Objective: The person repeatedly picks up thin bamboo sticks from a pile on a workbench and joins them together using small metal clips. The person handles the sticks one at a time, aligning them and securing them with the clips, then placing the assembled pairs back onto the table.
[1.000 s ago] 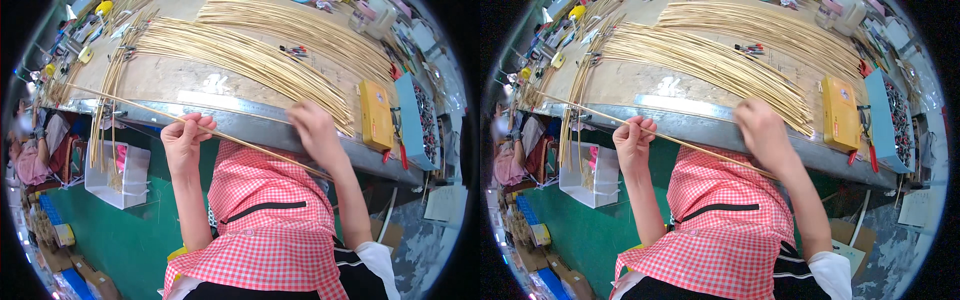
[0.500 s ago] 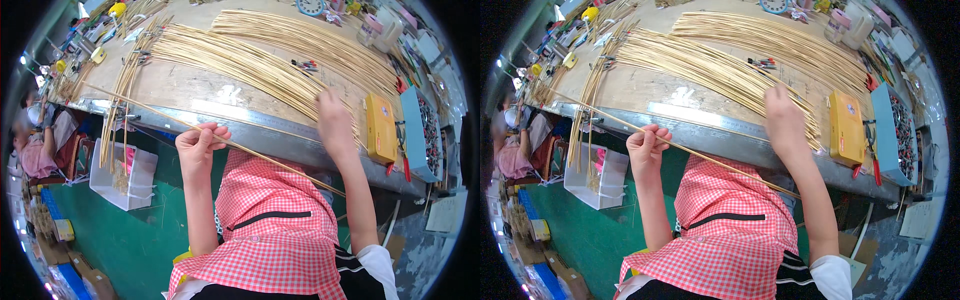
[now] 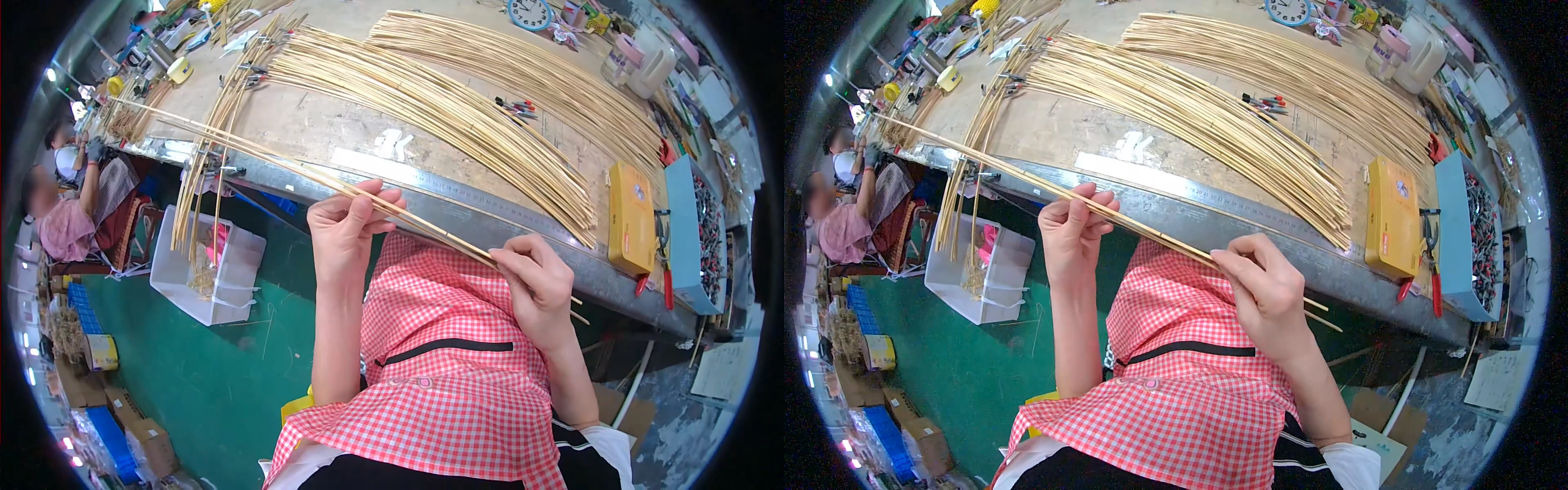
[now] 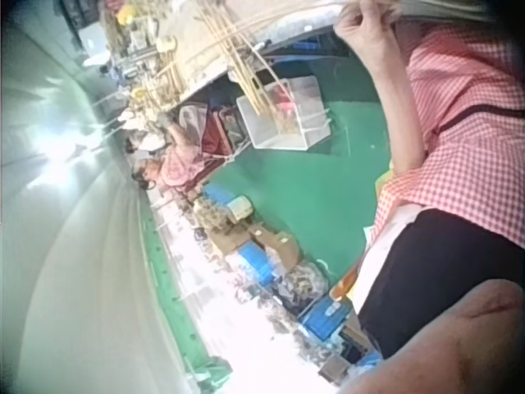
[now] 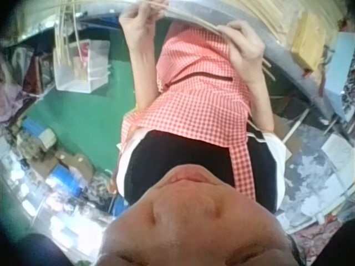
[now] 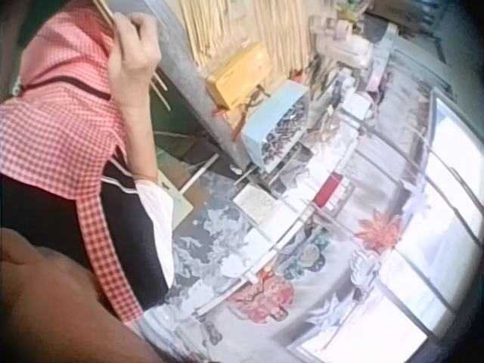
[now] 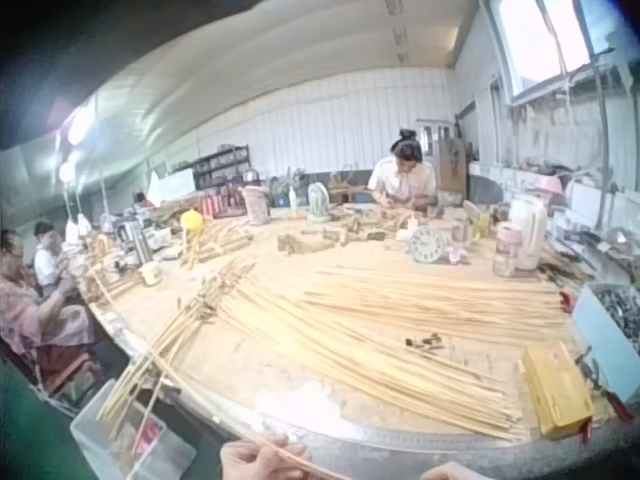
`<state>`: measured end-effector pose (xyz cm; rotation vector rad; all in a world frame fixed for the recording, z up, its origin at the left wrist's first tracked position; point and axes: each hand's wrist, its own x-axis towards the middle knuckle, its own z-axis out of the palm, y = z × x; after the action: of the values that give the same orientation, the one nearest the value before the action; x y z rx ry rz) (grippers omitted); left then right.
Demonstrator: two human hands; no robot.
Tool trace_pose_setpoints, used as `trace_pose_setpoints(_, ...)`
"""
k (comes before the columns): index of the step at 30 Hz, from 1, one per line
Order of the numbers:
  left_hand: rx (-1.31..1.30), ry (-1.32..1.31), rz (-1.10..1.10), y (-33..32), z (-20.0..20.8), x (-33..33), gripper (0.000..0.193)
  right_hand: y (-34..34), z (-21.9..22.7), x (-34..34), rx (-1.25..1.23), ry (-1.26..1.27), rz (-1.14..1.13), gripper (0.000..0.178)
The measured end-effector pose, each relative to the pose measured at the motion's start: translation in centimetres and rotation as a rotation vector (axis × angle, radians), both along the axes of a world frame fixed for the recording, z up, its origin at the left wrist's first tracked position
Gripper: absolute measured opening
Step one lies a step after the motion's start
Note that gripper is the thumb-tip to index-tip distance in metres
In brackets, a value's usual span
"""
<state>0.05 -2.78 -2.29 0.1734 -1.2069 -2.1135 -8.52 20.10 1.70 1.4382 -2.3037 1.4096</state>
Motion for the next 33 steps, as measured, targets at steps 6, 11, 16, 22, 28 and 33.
trace_pose_setpoints(6, 0.004, -0.009, 0.005, 0.1, -0.1, 0.3, 0.031, 0.6, -0.2, -0.5, 0.106, 0.002, 0.099, 0.022)
trace_pose_setpoints(11, -0.043, -0.052, 0.022, 1.0, 1.0, 0.3, 0.023, 0.2, 1.1, -1.1, 0.225, 0.15, 0.097, 0.02)
trace_pose_setpoints(16, -0.076, -0.066, 0.033, 1.7, 1.7, 0.3, 0.022, -1.8, 0.9, -0.9, 0.238, -0.016, 0.177, 0.012)
trace_pose_setpoints(22, -0.063, 0.051, 0.038, 1.7, 2.1, 0.5, 0.027, -2.4, 2.3, -2.0, 0.131, -0.054, 0.304, 0.01)
trace_pose_setpoints(28, -0.318, -0.04, -0.202, 5.3, 4.5, -1.2, 0.031, -5.3, 8.3, -3.1, -0.202, -0.177, 0.223, 0.007)
trace_pose_setpoints(33, -0.619, 0.063, -0.059, 5.6, 9.2, -3.6, 0.02, -6.3, 11.9, -3.0, -0.494, -0.082, 0.225, 0.005)
